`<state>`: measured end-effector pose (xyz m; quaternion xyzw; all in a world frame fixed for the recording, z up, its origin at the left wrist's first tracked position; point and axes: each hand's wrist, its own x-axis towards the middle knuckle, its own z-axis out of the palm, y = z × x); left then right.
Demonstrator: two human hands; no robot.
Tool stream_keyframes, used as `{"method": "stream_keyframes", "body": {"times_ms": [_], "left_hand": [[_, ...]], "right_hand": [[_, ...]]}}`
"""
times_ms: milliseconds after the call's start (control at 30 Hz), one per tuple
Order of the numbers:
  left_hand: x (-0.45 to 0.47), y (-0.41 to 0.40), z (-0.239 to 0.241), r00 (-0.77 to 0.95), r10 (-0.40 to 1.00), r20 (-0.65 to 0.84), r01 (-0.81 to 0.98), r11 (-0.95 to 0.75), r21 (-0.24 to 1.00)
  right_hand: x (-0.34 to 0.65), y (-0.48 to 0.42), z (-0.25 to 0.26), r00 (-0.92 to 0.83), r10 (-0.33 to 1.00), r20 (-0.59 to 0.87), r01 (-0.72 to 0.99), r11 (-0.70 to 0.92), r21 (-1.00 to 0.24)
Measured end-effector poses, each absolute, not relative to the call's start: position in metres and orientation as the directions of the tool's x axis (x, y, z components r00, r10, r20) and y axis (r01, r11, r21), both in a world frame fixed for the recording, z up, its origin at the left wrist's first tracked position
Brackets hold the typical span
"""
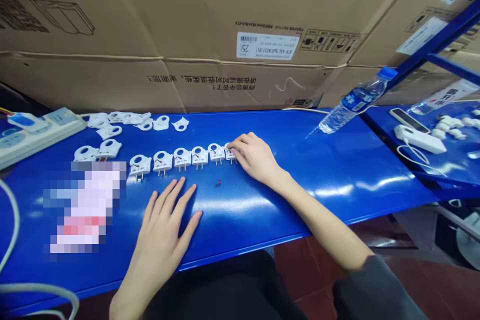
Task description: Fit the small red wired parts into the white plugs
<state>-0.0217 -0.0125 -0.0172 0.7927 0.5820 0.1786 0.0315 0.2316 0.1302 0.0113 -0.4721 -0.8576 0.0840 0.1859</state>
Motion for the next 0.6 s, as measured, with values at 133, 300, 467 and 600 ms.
{"method": "stream_keyframes", "body": {"times_ms": [133, 300, 467, 600], "left_hand": [[-0.022, -0.012, -0.019, 0.258, 0.933, 0.251, 0.911, -0.321, 0.258], [-0.022, -0.011, -0.019, 0.264, 0.927, 0.267, 0.909, -0.331, 0.252], [-0.022, -0.012, -0.018, 0.257, 0.932, 0.257, 0.909, -0.324, 0.263], [-0.022, -0.012, -0.017, 0.262, 0.931, 0.253, 0.909, -0.326, 0.26]], "right_hand": [[0.233, 0.142, 0.011, -0.418, 0.876, 0.24, 0.795, 0.48, -0.371], [0.232, 0.149, 0.007, -0.409, 0.891, 0.199, 0.8, 0.454, -0.391], [0.231, 0.152, 0.008, -0.414, 0.895, 0.165, 0.784, 0.443, -0.434], [0.231, 0.153, 0.01, -0.435, 0.886, 0.161, 0.769, 0.459, -0.446]]}}
